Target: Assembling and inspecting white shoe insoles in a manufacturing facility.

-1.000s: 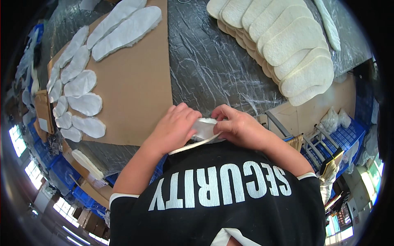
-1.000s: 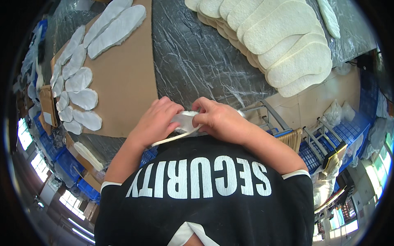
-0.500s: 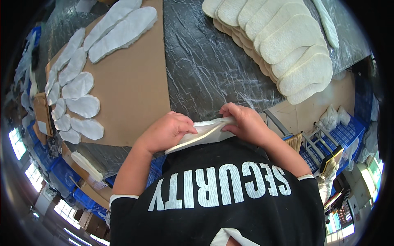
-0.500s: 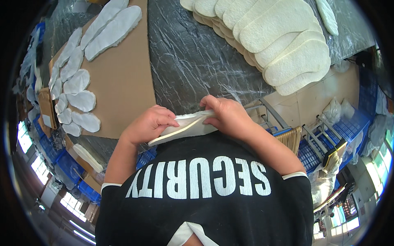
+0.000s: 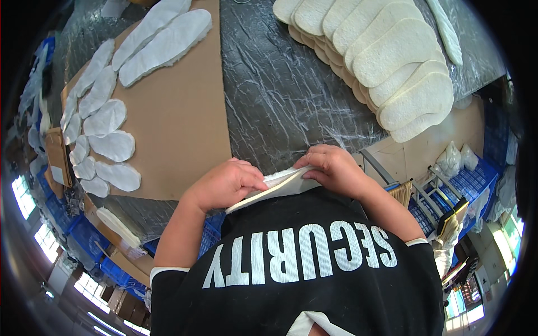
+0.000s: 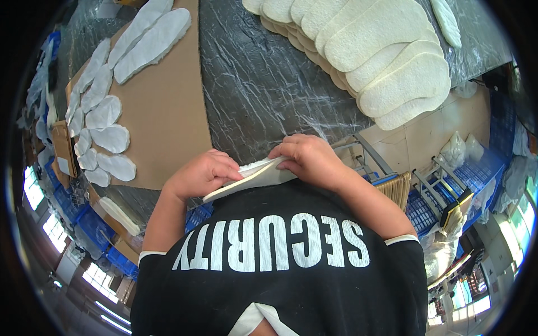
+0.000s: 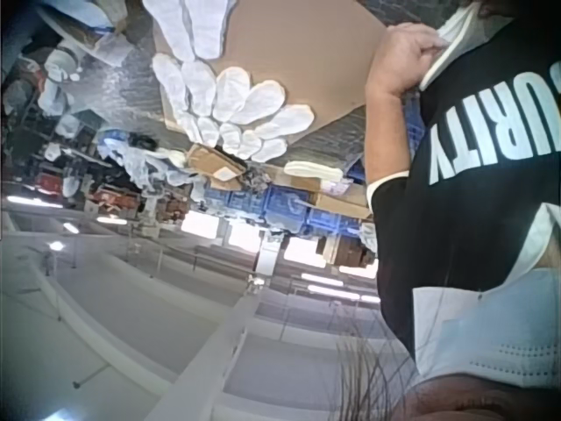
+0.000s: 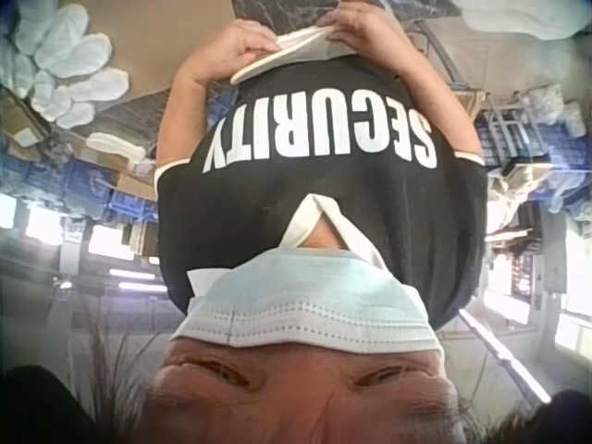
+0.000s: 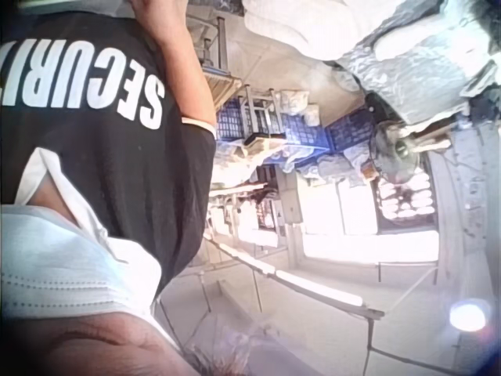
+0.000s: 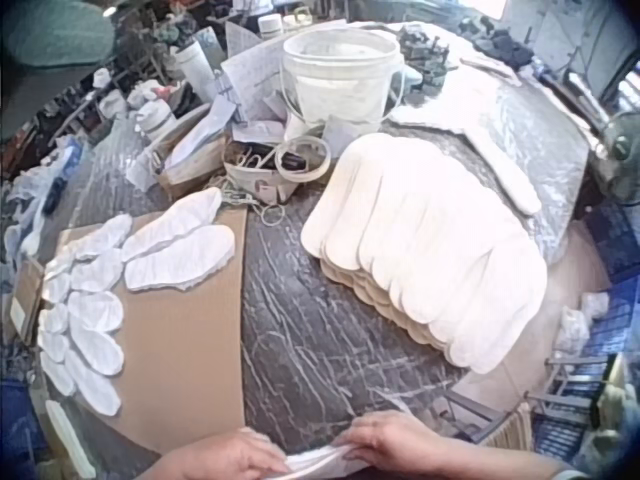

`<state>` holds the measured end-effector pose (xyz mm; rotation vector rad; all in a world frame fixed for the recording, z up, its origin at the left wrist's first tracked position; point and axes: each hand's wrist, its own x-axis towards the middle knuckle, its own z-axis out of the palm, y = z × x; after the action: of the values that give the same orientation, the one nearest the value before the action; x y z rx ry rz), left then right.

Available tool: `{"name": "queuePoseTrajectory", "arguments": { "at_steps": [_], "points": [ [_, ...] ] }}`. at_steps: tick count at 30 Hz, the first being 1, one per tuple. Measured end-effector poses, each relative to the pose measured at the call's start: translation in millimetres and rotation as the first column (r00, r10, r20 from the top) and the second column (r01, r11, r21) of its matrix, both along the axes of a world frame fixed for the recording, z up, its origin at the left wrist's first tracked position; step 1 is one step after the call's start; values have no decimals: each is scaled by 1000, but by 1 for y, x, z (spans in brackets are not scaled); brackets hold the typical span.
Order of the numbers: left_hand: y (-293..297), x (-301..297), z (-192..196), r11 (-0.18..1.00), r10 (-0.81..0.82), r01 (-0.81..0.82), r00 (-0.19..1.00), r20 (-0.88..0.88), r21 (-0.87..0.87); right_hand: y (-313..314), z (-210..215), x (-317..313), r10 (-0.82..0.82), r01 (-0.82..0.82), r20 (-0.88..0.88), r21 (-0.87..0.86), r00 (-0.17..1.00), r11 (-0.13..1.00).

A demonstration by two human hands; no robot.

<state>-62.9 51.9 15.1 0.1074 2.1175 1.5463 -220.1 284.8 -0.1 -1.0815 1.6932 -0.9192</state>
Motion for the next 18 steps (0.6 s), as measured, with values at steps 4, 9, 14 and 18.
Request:
{"name": "queuePoseTrajectory", "arguments": {
  "at_steps": [4,9,14,18],
  "points": [
    [1,2,0,1000,2,-2,1000,-4,9,1,-3,0,23,-23,-3,-6,1000,1000],
    [3,1,-3,1000,-18,18,996,84,3,2,-4,1,-23,22,-14,-55,1000,998],
    [6,5,-4,1000,-10,10,999,52,9,2,-4,-1,-9,8,-15,-53,1000,999],
    [7,3,-1,1000,-3,2,998,66,29,1,-3,-1,-1,-1,-43,-48,999,999]
  ]
}}
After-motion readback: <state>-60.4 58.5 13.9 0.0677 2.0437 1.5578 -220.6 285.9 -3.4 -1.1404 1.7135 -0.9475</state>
